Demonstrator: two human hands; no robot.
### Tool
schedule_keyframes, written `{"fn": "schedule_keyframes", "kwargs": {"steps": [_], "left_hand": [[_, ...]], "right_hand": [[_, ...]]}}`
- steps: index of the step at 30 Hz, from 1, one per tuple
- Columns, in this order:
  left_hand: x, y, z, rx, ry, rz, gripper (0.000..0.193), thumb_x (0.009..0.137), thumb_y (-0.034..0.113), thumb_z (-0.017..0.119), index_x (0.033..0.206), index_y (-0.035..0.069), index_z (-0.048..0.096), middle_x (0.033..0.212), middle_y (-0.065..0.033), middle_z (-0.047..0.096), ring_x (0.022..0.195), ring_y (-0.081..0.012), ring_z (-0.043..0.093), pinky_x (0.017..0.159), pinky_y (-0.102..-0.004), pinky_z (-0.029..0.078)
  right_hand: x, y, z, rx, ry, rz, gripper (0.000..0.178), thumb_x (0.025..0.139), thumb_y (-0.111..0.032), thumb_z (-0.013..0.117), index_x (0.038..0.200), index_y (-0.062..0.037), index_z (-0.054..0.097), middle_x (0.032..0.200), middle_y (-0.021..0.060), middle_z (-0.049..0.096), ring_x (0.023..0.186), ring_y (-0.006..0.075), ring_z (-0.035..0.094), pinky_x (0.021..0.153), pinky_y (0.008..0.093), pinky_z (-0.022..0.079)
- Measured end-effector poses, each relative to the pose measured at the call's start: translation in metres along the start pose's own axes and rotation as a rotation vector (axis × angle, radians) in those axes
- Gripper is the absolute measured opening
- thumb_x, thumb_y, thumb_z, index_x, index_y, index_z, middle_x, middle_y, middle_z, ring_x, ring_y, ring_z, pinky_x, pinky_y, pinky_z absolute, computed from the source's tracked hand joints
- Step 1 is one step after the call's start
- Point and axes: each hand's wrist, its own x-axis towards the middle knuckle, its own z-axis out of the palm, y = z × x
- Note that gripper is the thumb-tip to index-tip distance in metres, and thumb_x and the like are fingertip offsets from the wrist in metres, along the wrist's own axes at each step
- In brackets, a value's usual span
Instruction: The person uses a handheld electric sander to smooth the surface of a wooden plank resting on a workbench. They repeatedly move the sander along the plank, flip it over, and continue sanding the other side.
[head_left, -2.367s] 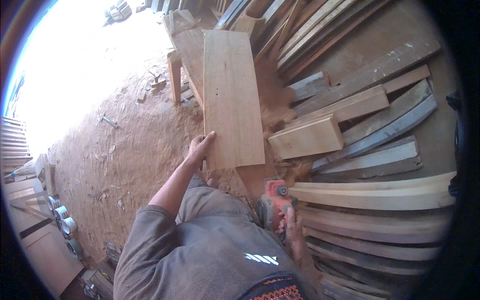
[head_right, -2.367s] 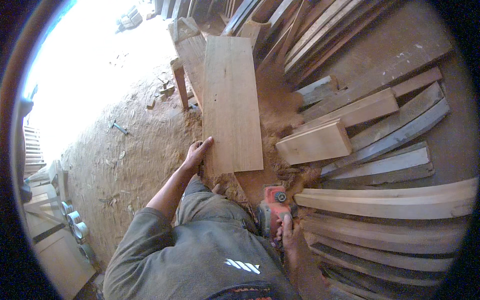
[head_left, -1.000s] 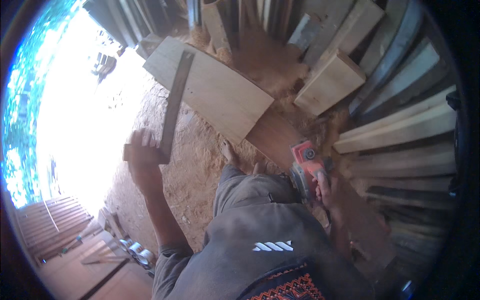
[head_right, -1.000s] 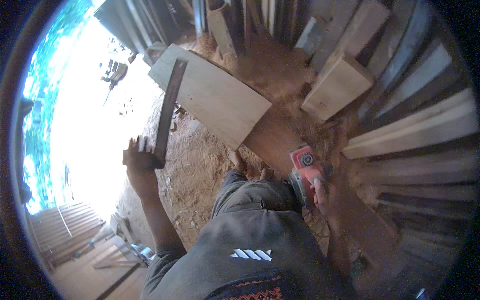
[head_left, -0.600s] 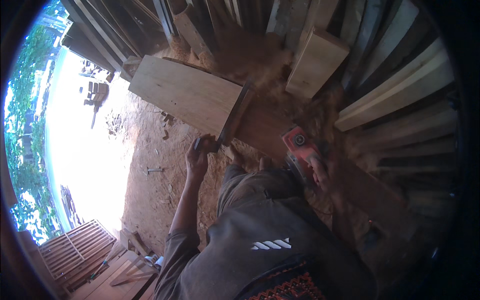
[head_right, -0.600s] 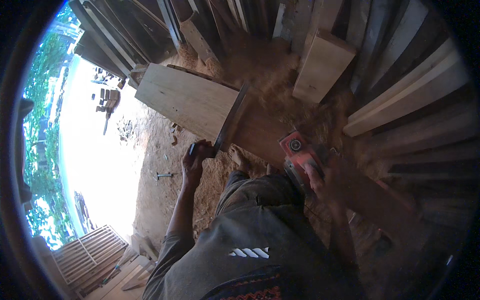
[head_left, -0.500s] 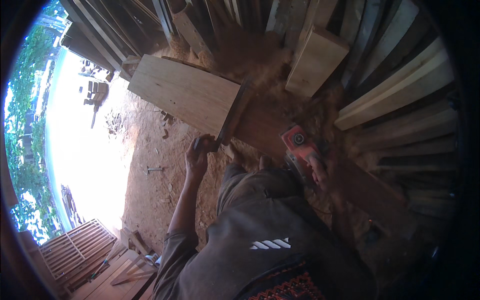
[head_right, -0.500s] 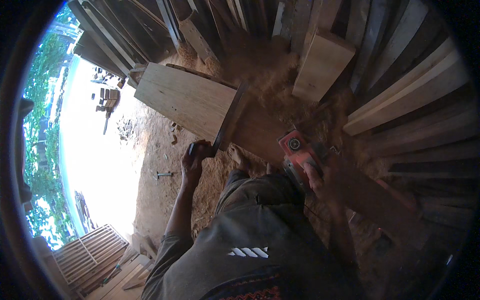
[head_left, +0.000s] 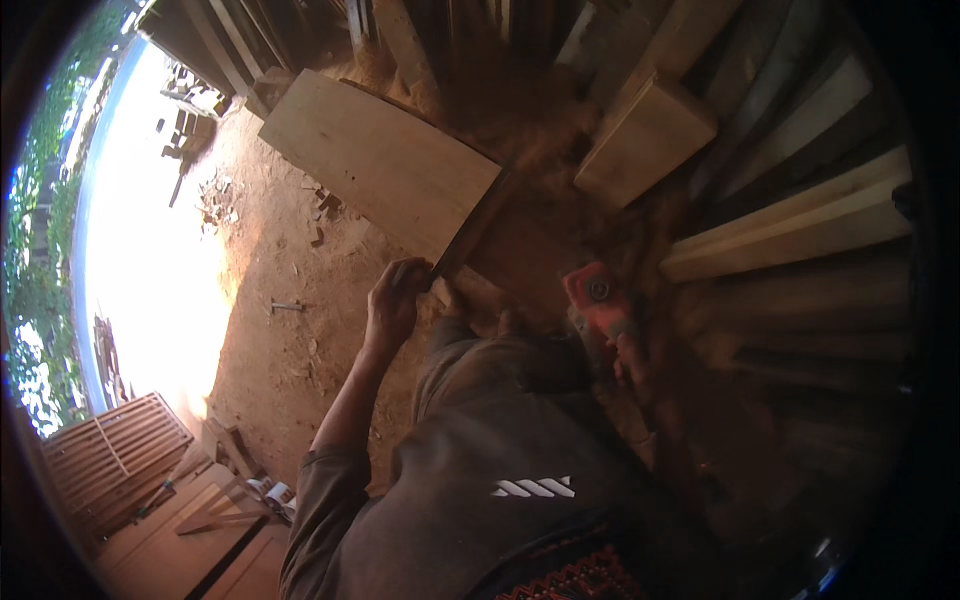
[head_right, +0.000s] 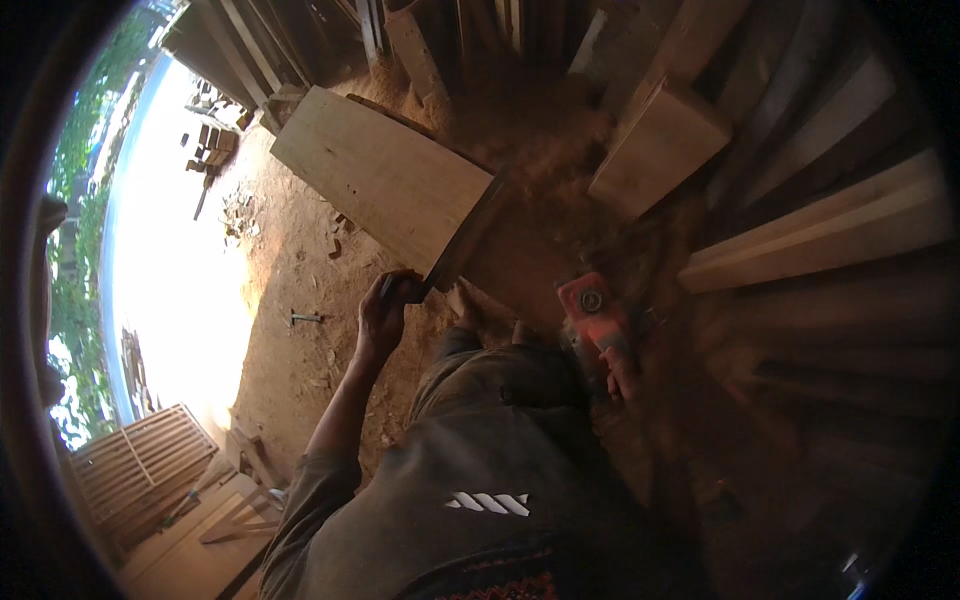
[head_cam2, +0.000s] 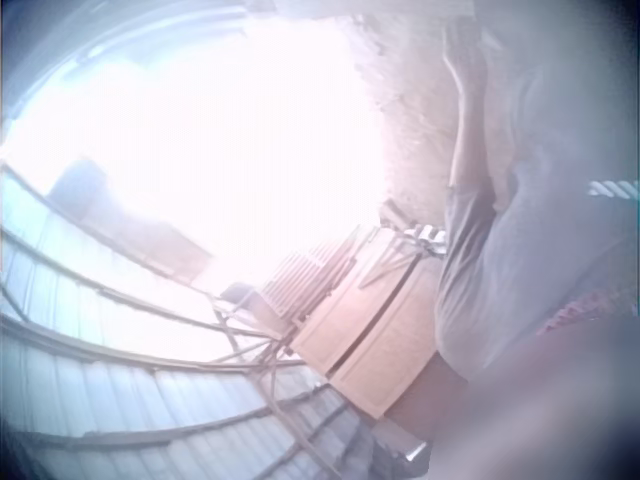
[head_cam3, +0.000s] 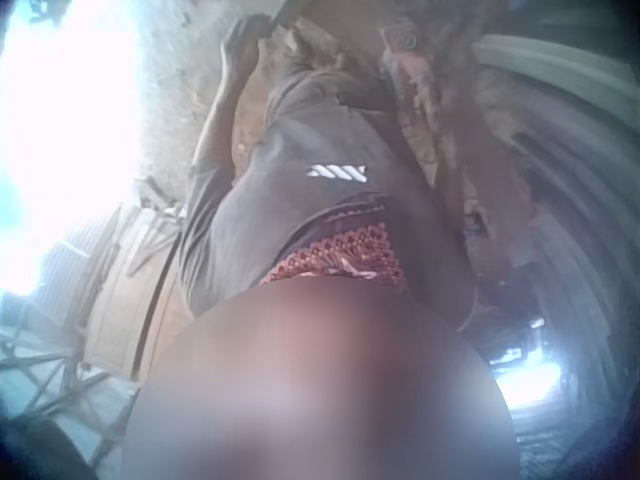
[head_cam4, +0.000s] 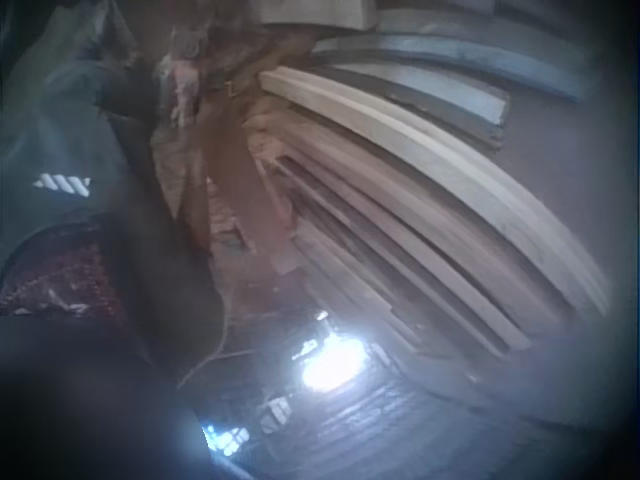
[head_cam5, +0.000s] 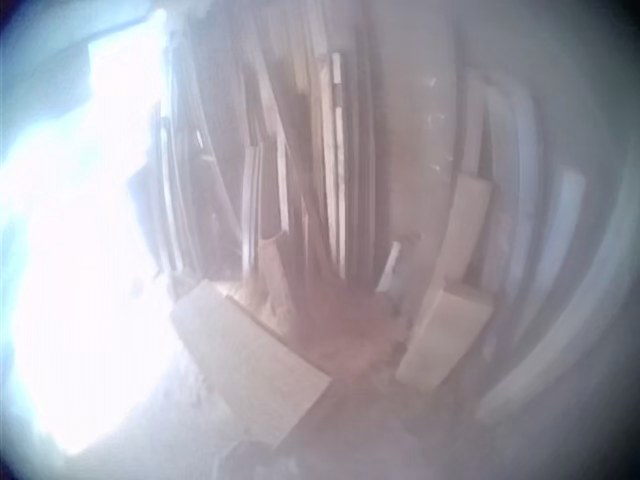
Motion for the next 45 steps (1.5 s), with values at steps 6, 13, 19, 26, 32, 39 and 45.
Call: {"fn": "schedule_keyframes", "kwargs": {"steps": [6, 13, 19, 26, 32, 39, 45], "left_hand": [[-0.008, 0.010, 0.004, -0.037, 0.034, -0.041, 0.020, 0.107, 0.010, 0.057, 0.119, 0.000, 0.070, 0.109, -0.0149, 0.077, 0.099, -0.0186, 0.073, 0.088, -0.0321, 0.057], [-0.019, -0.012, -0.041, -0.220, 0.726, 0.081, 0.014, 0.110, 0.015, 0.059, 0.112, 0.003, 0.066, 0.089, -0.0020, 0.067, 0.082, -0.0116, 0.064, 0.073, -0.0297, 0.053], [-0.029, -0.055, -0.100, -0.175, 1.044, -0.046, 0.022, 0.112, 0.023, 0.056, 0.095, 0.008, 0.056, 0.077, 0.0020, 0.053, 0.066, -0.0077, 0.052, 0.059, -0.0292, 0.050], [-0.062, -0.077, -0.068, -0.134, 0.942, -0.525, 0.025, 0.109, 0.029, 0.064, 0.097, 0.008, 0.059, 0.078, 0.0020, 0.055, 0.067, -0.0061, 0.050, 0.055, -0.0275, 0.047], [0.056, -0.095, -0.025, -0.163, 0.639, -0.470, 0.037, 0.102, 0.036, 0.073, 0.102, 0.000, 0.063, 0.087, -0.0180, 0.070, 0.079, -0.0214, 0.065, 0.073, -0.0403, 0.052], [0.130, -0.106, -0.018, -0.068, 0.561, -0.361, 0.068, 0.099, 0.033, 0.071, 0.155, 0.004, 0.046, 0.126, -0.0279, 0.069, 0.121, -0.0398, 0.067, 0.104, -0.0478, 0.051], [0.131, -0.104, -0.018, -0.106, 0.504, -0.373, 0.076, 0.100, 0.029, 0.069, 0.163, 0.004, 0.035, 0.142, -0.0307, 0.061, 0.130, -0.0411, 0.062, 0.109, -0.0476, 0.048]], "right_hand": [[-0.013, -0.039, 0.011, -0.270, -0.037, -0.015, 0.034, 0.111, -0.030, 0.049, 0.106, -0.0001, 0.064, 0.074, 0.0003, 0.059, 0.063, 0.0085, 0.055, 0.058, 0.0286, 0.048], [0.021, -0.055, 0.031, -0.438, -0.246, -0.323, 0.040, 0.111, -0.036, 0.050, 0.097, -0.0021, 0.066, 0.070, -0.0007, 0.057, 0.062, 0.0074, 0.054, 0.057, 0.0254, 0.044], [0.083, -0.084, 0.087, -0.639, -0.305, -0.434, 0.048, 0.107, -0.046, 0.057, 0.084, -0.0038, 0.066, 0.064, 0.0022, 0.058, 0.060, 0.0105, 0.057, 0.055, 0.0301, 0.045], [0.173, -0.174, 0.225, -0.492, -0.442, -0.460, 0.059, 0.106, -0.058, 0.053, 0.071, -0.0101, 0.057, 0.057, -0.0034, 0.052, 0.047, 0.0072, 0.052, 0.042, 0.0263, 0.037], [0.285, -0.234, 0.332, -0.502, -0.547, -0.887, 0.060, 0.104, -0.063, 0.052, 0.091, -0.0086, 0.075, 0.061, -0.0061, 0.050, 0.047, 0.0057, 0.046, 0.044, 0.0267, 0.038], [0.147, -0.167, 0.162, -0.583, -0.390, -0.525, 0.057, 0.107, -0.053, 0.050, 0.071, -0.0101, 0.057, 0.055, -0.0016, 0.050, 0.047, 0.0094, 0.048, 0.046, 0.0293, 0.038], [0.108, -0.139, 0.113, -0.521, -0.252, -0.155, 0.054, 0.106, -0.051, 0.051, 0.073, -0.0099, 0.060, 0.057, -0.0021, 0.054, 0.049, 0.0096, 0.051, 0.047, 0.0285, 0.038]]}}
